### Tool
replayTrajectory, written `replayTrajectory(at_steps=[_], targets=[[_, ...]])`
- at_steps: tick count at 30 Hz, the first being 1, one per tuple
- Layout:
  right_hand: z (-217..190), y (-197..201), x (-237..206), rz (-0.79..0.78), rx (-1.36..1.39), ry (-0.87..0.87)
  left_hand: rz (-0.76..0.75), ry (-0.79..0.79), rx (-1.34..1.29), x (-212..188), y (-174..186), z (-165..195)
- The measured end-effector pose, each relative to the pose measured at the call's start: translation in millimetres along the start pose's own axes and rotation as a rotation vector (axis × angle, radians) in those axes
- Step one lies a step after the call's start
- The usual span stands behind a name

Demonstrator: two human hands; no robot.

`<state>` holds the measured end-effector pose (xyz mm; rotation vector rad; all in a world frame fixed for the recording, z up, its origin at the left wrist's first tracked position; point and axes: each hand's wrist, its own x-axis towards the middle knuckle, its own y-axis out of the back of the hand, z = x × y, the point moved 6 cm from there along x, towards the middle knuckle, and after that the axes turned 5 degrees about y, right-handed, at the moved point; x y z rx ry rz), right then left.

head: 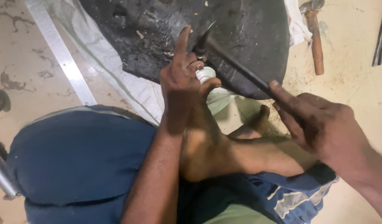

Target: The person sits on the floor and uses a hammer and chisel to shape a small metal piece. They repeatedly strike the metal piece, which is held against a white cylindrical object, and later against a large black anvil, to refine its shape.

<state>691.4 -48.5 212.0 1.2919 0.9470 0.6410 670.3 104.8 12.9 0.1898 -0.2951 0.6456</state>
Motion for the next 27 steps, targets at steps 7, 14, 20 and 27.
replayTrajectory(at_steps=[7,14,20,27], targets=[[30.4,-18.9,-39.1,0.199,0.276,-0.238,-0.131,0.285,-0.006,10.3,-0.2,-0.2],[30.1,-40.8,-55.1,0.328,0.337,-0.17,-0.174,0.294,0.156,10.9,-9.2,-16.5],[44.4,-69.8,-94.5,0.379,0.366,-0.38,-0.179,0.218,0.229,11.6,-11.3,-19.8],[34.1,-94.2,-94.1,0.166,0.258,-0.417,-0.151,-0.055,0.212,17.9,-5.1,7.2]])
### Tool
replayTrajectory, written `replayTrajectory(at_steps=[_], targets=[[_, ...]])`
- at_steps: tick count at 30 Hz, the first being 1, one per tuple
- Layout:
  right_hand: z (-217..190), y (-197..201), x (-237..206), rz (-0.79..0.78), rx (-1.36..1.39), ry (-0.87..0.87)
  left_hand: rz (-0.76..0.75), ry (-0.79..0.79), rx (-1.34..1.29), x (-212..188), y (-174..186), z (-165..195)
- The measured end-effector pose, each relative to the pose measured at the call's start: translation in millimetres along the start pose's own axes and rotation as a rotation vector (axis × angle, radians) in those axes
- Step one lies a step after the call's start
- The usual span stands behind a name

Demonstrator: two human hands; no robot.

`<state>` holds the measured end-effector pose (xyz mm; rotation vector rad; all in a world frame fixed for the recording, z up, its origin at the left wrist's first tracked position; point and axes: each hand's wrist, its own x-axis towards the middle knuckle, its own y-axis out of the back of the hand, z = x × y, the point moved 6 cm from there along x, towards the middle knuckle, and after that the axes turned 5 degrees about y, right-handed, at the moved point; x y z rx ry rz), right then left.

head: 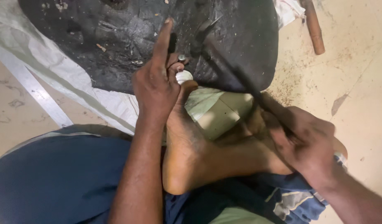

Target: The person sits on the floor and uses a hammer and chisel to shape a small metal piece. They repeatedly strike the metal piece, which is held against a white cylindrical object, and later against a large black anvil, to refine its shape.

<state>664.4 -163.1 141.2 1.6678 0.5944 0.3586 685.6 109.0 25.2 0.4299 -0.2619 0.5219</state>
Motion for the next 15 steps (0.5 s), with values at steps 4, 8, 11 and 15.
replayTrajectory(at_steps=[4,8,11,15], targets=[[-14.0,6.9,-0.4,0.295,0.226,0.022,-0.062,0.063,0.139,0.5,-0.8,2.4],[-29.2,-2.3,-6.7,0.366,0.184,0.27,-0.055,-0.025,0.145,4.0,-0.8,8.4],[-21.1,-10.4,-18.1,0.441,0.104,0.104,-0.067,-0.045,0.166,4.3,-0.7,11.4],[-14.2,-34.6,-28.2,0.221,0.171,-0.128,-0.099,-0.078,0.149,3.2,1.3,19.3]])
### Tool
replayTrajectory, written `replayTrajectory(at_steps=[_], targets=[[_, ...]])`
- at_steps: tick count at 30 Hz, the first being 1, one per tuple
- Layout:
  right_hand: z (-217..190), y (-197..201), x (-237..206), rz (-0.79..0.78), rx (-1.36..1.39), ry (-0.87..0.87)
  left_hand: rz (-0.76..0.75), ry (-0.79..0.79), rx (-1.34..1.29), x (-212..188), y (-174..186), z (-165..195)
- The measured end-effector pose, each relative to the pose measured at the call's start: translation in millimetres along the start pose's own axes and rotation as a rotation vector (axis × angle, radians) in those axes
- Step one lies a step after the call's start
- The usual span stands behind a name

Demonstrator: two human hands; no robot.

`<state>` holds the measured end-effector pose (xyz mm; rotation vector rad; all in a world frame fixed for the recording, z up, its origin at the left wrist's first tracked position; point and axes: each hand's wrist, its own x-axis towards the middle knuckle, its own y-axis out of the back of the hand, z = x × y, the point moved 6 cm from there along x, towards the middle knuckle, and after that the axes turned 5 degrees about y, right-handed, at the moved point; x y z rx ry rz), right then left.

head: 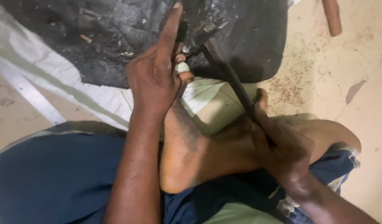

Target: The person sits on the floor and uses a hammer and chisel to shape a small metal piece. They repeatedly strike the metal piece, which is held against a white cylindrical object, and later against a large black anvil, to refine its shape.

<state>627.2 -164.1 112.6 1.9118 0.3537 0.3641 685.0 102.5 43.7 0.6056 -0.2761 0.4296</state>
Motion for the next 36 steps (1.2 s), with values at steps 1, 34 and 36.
replayTrajectory(at_steps=[1,34,36], targets=[[-2.1,3.9,-2.5,0.071,-0.007,0.012,-0.005,-0.02,0.001,0.6,0.1,2.1],[-18.9,1.6,-23.3,0.022,0.045,-0.281,-0.193,-0.147,0.277,10.1,-10.0,20.8],[-23.5,3.9,-19.4,0.052,0.093,-0.22,-0.199,-0.117,0.309,8.7,-11.6,18.4]])
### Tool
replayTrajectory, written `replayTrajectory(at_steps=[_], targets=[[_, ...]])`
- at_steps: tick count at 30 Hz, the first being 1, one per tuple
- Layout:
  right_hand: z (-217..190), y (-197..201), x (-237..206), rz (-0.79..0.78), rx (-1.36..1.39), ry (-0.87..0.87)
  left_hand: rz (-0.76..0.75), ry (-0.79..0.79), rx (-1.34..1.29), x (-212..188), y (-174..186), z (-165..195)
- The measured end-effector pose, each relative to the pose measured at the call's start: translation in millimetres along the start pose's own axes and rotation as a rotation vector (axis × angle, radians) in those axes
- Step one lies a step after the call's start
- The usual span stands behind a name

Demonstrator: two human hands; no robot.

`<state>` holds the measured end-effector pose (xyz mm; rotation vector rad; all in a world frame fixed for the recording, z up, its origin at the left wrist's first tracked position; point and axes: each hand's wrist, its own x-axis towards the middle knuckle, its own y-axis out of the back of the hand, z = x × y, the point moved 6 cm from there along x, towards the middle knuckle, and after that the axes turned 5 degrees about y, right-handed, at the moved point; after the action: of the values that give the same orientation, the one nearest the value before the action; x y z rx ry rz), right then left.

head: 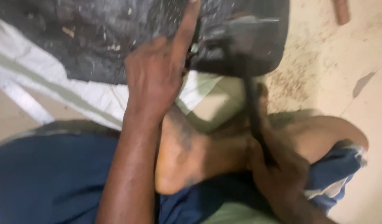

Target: The person sits on the floor and uses a hammer and chisel to shape a small metal piece. They repeatedly strike the metal piece, which is held against a white cylindrical object, and later against a large black anvil, to refine its shape.

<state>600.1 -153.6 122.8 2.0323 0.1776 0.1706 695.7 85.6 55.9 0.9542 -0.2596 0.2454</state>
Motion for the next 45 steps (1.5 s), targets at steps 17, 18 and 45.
replayTrajectory(at_steps=[17,18,45], targets=[[55.6,-61.3,26.5,-0.303,1.037,-0.695,-0.065,0.118,-0.26,-22.2,16.6,-40.8],[57.7,-64.1,25.4,-0.292,1.081,-0.74,-0.107,0.123,-0.237,-22.2,10.6,-36.1],[67.2,-70.7,25.3,-0.36,0.838,-0.557,0.055,0.791,-0.225,-46.3,-6.8,-86.9]])
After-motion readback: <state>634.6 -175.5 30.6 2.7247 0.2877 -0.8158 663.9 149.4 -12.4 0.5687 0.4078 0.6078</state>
